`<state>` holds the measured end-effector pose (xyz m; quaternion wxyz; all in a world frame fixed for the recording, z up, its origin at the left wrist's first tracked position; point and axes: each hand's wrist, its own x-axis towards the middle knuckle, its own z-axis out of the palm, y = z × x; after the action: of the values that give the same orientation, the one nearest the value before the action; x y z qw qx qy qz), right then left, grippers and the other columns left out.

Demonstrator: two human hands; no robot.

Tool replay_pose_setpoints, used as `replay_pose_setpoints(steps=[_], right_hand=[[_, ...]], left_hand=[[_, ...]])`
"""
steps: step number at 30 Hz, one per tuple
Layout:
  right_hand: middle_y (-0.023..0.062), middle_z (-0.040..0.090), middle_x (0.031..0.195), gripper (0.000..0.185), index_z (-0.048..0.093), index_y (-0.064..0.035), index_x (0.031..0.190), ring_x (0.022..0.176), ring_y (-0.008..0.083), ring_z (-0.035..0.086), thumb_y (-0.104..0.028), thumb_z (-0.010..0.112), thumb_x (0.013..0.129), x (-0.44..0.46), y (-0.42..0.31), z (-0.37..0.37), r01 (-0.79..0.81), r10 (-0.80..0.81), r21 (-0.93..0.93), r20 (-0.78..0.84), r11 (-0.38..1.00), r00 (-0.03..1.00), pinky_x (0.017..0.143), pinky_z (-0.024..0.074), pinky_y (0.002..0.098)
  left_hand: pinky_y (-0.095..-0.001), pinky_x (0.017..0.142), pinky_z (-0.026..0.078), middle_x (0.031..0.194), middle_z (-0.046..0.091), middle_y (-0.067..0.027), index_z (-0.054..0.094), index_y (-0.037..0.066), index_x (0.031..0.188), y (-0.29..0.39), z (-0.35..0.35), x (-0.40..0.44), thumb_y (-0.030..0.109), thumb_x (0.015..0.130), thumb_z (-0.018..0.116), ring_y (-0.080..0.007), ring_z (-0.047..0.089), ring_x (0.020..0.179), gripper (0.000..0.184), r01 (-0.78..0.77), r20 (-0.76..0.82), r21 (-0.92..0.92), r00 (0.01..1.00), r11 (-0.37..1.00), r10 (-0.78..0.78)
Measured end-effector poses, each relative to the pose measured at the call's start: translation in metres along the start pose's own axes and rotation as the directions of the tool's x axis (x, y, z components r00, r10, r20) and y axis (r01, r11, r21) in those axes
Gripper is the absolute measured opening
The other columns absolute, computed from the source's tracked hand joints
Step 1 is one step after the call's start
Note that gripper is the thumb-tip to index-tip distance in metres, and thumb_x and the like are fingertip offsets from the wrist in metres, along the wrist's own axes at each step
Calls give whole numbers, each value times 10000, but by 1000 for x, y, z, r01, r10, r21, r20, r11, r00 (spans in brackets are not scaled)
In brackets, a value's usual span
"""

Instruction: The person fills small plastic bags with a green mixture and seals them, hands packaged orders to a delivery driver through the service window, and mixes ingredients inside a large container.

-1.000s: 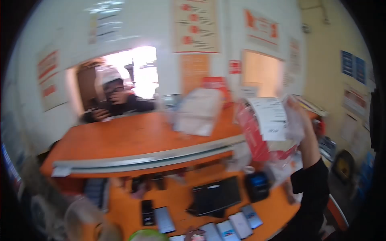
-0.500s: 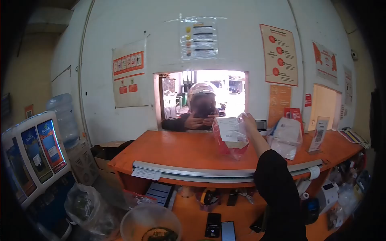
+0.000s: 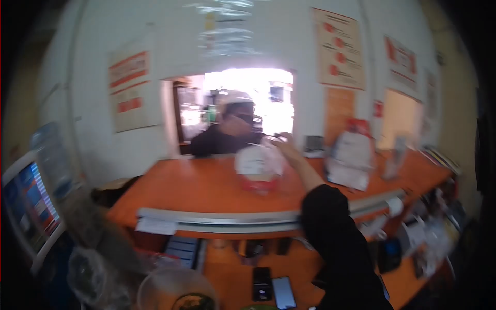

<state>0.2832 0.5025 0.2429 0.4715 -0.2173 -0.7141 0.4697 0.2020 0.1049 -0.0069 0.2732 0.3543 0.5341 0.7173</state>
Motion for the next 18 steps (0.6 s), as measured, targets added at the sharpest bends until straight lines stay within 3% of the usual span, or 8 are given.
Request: replay_pose_setpoints(steps=[1, 2, 3, 4, 8, 10, 13, 18], right_hand=[[129, 384, 1173, 563, 318, -19, 1181, 1011, 242, 443, -255, 600, 755, -13, -15, -11, -31, 31, -174, -6, 984, 1000, 830, 404, 322], [133, 368, 1198, 562, 342, -13, 1171, 1032, 239, 429, -274, 609, 751, -15, -3, -25, 344, -450, -446, -155, 826, 880, 882, 361, 334], [155, 374, 1194, 550, 347, -24, 1178, 1050, 258, 415, -258, 603, 751, -64, -34, -32, 381, -500, -406, -242, 830, 831, 909, 323, 362], [170, 396, 1175, 506, 370, -27, 1165, 1052, 307, 406, -190, 600, 744, -101, -51, -55, 559, -754, -587, -141, 585, 641, 900, 314, 377], [166, 505, 961, 292, 465, -24, 990, 918, 303, 478, -47, 566, 717, -282, -72, -170, 538, -896, -818, 66, 203, 439, 803, 367, 381], [148, 523, 852, 190, 489, -21, 895, 826, 285, 505, -26, 540, 713, -351, -35, -248, 324, -902, -920, -66, 220, 427, 742, 392, 371], [187, 521, 848, 156, 517, 15, 849, 851, 293, 507, -86, 539, 732, -437, 30, -398, -400, -606, -818, -575, 413, 551, 743, 394, 342], [213, 532, 997, 440, 519, 1, 1019, 991, 316, 482, -340, 549, 743, -515, 140, -585, -914, -359, -369, -841, -168, 405, 828, 380, 431]], left_hand=[[-330, 710, 437, 1090, 404, -112, 323, 79, 1203, -8, 22, 7, 284, 769, 514, -227, 474, 951, 516, 21, 83, -18, 996, 1000, -19], [-330, 710, 437, 1090, 405, -112, 322, 79, 1204, -16, 47, 11, 286, 769, 513, -227, 474, 950, 518, 49, 170, -34, 985, 998, -42], [-330, 709, 436, 1089, 406, -112, 321, 80, 1205, -24, 73, 12, 288, 769, 513, -226, 475, 950, 519, 81, 261, -50, 963, 995, -65], [-330, 709, 436, 1088, 407, -112, 320, 80, 1206, -32, 102, 10, 290, 770, 512, -226, 475, 949, 521, 118, 350, -62, 932, 991, -89], [-330, 707, 436, 1085, 410, -112, 317, 82, 1210, -57, 209, -22, 297, 770, 510, -224, 476, 947, 526, 273, 653, -44, 736, 961, -179], [-330, 706, 435, 1084, 412, -112, 315, 83, 1212, -64, 250, -41, 300, 770, 509, -224, 477, 945, 529, 307, 723, -31, 664, 951, -191], [-330, 705, 435, 1082, 414, -112, 312, 84, 1215, -73, 308, -69, 306, 771, 507, -222, 478, 944, 534, 338, 772, -3, 599, 941, -213], [-330, 702, 434, 1078, 418, -111, 307, 87, 1221, -90, 399, -107, 315, 772, 504, -221, 479, 941, 541, 373, 792, 43, 553, 927, -259]])
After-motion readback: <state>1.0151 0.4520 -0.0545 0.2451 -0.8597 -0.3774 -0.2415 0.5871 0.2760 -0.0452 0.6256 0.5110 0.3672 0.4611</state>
